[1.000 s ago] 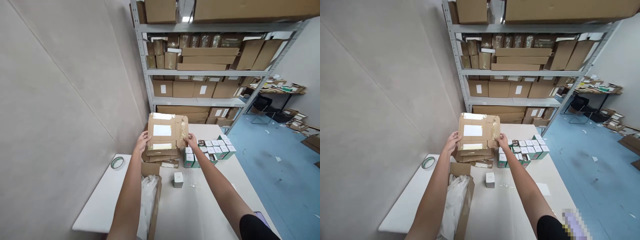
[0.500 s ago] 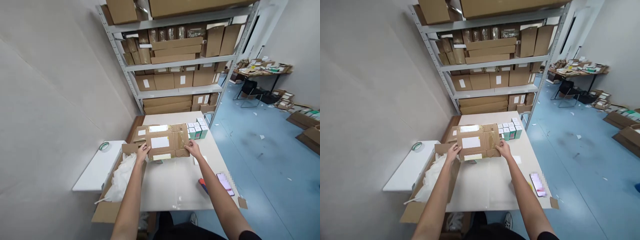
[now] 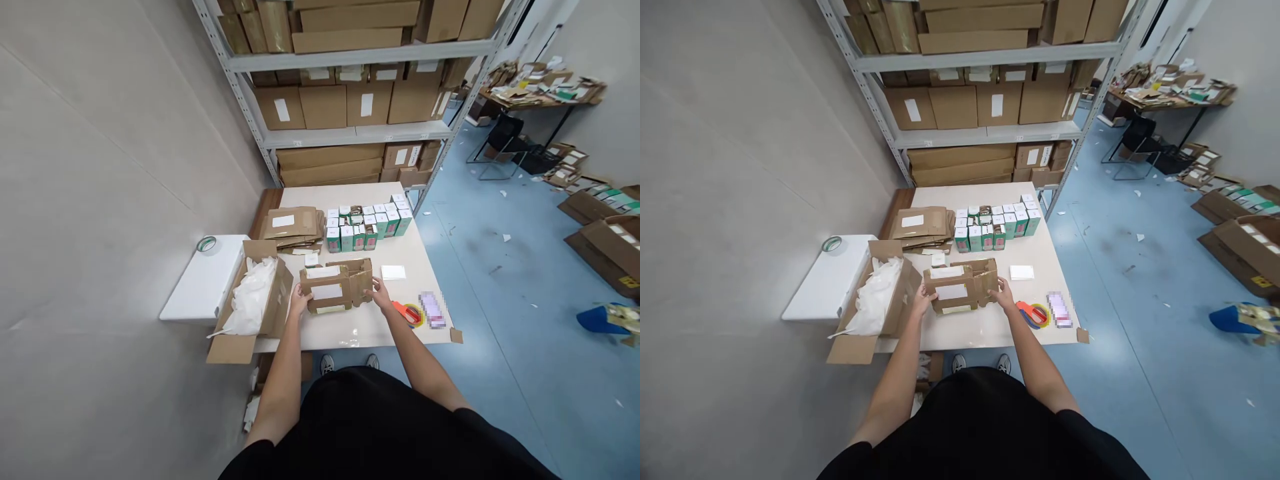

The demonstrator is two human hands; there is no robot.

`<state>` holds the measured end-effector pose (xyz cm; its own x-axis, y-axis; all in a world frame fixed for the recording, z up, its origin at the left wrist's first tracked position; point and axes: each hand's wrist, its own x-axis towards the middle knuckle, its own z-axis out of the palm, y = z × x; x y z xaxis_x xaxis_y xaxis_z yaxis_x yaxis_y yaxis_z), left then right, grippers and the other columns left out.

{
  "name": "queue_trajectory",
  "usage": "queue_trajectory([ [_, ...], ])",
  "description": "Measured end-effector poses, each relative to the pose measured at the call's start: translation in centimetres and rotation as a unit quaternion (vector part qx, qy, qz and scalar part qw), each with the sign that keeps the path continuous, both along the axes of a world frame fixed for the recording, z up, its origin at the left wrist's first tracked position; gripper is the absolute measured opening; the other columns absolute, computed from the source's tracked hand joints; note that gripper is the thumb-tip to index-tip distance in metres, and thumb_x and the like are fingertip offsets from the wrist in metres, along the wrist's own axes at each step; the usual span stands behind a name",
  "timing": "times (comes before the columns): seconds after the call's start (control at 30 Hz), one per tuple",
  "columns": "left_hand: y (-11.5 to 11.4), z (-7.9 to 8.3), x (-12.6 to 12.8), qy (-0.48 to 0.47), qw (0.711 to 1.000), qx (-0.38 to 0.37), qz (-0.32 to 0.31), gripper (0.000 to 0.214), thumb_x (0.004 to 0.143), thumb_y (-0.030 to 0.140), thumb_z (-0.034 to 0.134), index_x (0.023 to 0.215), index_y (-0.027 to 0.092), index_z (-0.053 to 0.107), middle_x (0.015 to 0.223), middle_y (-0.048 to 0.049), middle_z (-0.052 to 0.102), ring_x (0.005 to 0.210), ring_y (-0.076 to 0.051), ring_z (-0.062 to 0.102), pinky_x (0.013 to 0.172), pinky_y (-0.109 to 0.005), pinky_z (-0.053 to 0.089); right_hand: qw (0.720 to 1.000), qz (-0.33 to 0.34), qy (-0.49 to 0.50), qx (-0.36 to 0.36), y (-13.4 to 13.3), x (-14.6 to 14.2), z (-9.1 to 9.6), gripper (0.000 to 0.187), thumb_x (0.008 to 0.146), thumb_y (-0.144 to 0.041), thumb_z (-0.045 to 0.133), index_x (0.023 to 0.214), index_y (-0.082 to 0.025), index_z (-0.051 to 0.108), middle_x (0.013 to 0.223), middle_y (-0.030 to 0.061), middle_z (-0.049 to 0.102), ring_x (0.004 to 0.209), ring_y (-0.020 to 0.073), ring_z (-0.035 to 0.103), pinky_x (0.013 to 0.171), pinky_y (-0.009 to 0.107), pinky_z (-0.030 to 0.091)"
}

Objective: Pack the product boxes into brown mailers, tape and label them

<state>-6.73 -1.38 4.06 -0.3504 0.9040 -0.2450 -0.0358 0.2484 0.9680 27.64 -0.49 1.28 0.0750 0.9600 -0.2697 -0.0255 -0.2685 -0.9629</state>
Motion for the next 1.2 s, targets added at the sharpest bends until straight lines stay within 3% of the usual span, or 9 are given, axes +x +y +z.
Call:
queue_trajectory([
  [0.1,-1.5,-1.8,0.6,-0.007,0.999,-0.032,-0.001,0.057,0.065,0.006,0.075,0.12,0.019,0.063,0.113,-0.0089,0.074,0.109,-0.024,0.071,0.102,-0.042,0.054,0.997,0.004,0.024,-0.071,-1.6,-1.9,-1.3,0.084,0.064,-0.033,0.079,0.144,-0.031,0.052,0.142,0.0107,0.063,0.121,0.0303,0.064,0.1,0.048,0.054],
  [0.2,-2.1,-2.8,0.6,-0.03,0.999,-0.026,-0.027,0.059,0.067,0.006,0.07,0.124,0.019,0.062,0.119,-0.0096,0.073,0.115,-0.024,0.069,0.106,-0.04,0.051,0.997,0.006,0.016,-0.076,-2.4,-3.2,-1.6,0.085,0.066,-0.03,0.073,0.148,-0.033,0.049,0.149,0.0083,0.058,0.129,0.0305,0.059,0.107,0.049,0.05],
  [0.37,-2.4,-3.3,-0.3,-0.05,0.994,0.037,-0.086,0.074,0.066,0.008,0.074,0.137,0.02,0.06,0.14,-0.0121,0.065,0.126,-0.027,0.063,0.108,-0.039,0.05,0.999,-0.001,-0.009,-0.047,-2.5,-3.4,-0.6,0.084,0.071,-0.034,0.068,0.152,-0.038,0.047,0.161,0.0022,0.046,0.144,0.0302,0.045,0.114,0.049,0.043],
  [0.53,-2.7,-4.2,-0.5,-0.067,0.986,0.032,-0.148,0.088,0.064,0.009,0.078,0.147,0.024,0.055,0.151,-0.0097,0.056,0.138,-0.029,0.054,0.115,-0.04,0.044,0.997,-0.021,-0.033,-0.069,-2.9,-3.7,0.6,0.086,0.074,-0.04,0.072,0.156,-0.038,0.044,0.164,0.0017,0.042,0.147,0.0307,0.042,0.116,0.048,0.041],
  [0.63,-2.8,-5.0,-0.2,-0.076,0.98,0.027,-0.182,0.098,0.066,0.012,0.078,0.157,0.026,0.043,0.158,-0.0098,0.049,0.144,-0.029,0.048,0.12,-0.044,0.038,0.997,-0.023,-0.034,-0.068,-3.2,-4.5,1.4,0.088,0.076,-0.041,0.074,0.157,-0.038,0.042,0.162,0.0011,0.044,0.143,0.0303,0.047,0.115,0.048,0.043],
  [0.73,-3.2,-5.4,0.4,-0.062,0.971,0.044,-0.225,0.094,0.076,0.019,0.075,0.16,0.026,0.036,0.163,-0.0089,0.042,0.15,-0.028,0.04,0.125,-0.045,0.03,0.997,-0.021,-0.021,-0.067,-3.6,-5.1,2.2,0.088,0.077,-0.043,0.075,0.158,-0.036,0.041,0.158,0.0032,0.05,0.136,0.0298,0.055,0.112,0.048,0.046],
  [0.87,-3.7,-5.3,0.9,-0.009,0.963,0.065,-0.262,0.086,0.082,0.023,0.072,0.16,0.027,0.038,0.166,-0.0081,0.037,0.155,-0.028,0.031,0.129,-0.044,0.021,0.997,-0.03,-0.011,-0.073,-4.5,-5.2,3.2,0.082,0.08,-0.049,0.074,0.155,-0.031,0.047,0.15,0.0067,0.058,0.131,0.0312,0.059,0.111,0.047,0.048],
  [1.07,-4.2,-4.8,0.7,0.037,0.953,0.027,-0.301,0.087,0.077,0.028,0.079,0.157,0.026,0.044,0.167,-0.012,0.034,0.158,-0.031,0.023,0.127,-0.048,0.023,0.992,-0.094,-0.08,-0.01,-6.0,-5.5,3.4,0.064,0.085,-0.062,0.065,0.139,-0.027,0.066,0.15,0.0054,0.059,0.144,0.0298,0.047,0.122,0.047,0.035],
  [1.2,-4.7,-4.9,0.3,0.039,0.95,0.031,-0.308,0.085,0.074,0.032,0.084,0.152,0.027,0.05,0.161,-0.012,0.045,0.155,-0.03,0.029,0.127,-0.045,0.022,0.995,-0.054,-0.065,-0.052,-6.0,-5.5,3.7,0.056,0.086,-0.064,0.062,0.128,-0.029,0.073,0.143,0.0052,0.065,0.14,0.0297,0.051,0.119,0.048,0.038],
])
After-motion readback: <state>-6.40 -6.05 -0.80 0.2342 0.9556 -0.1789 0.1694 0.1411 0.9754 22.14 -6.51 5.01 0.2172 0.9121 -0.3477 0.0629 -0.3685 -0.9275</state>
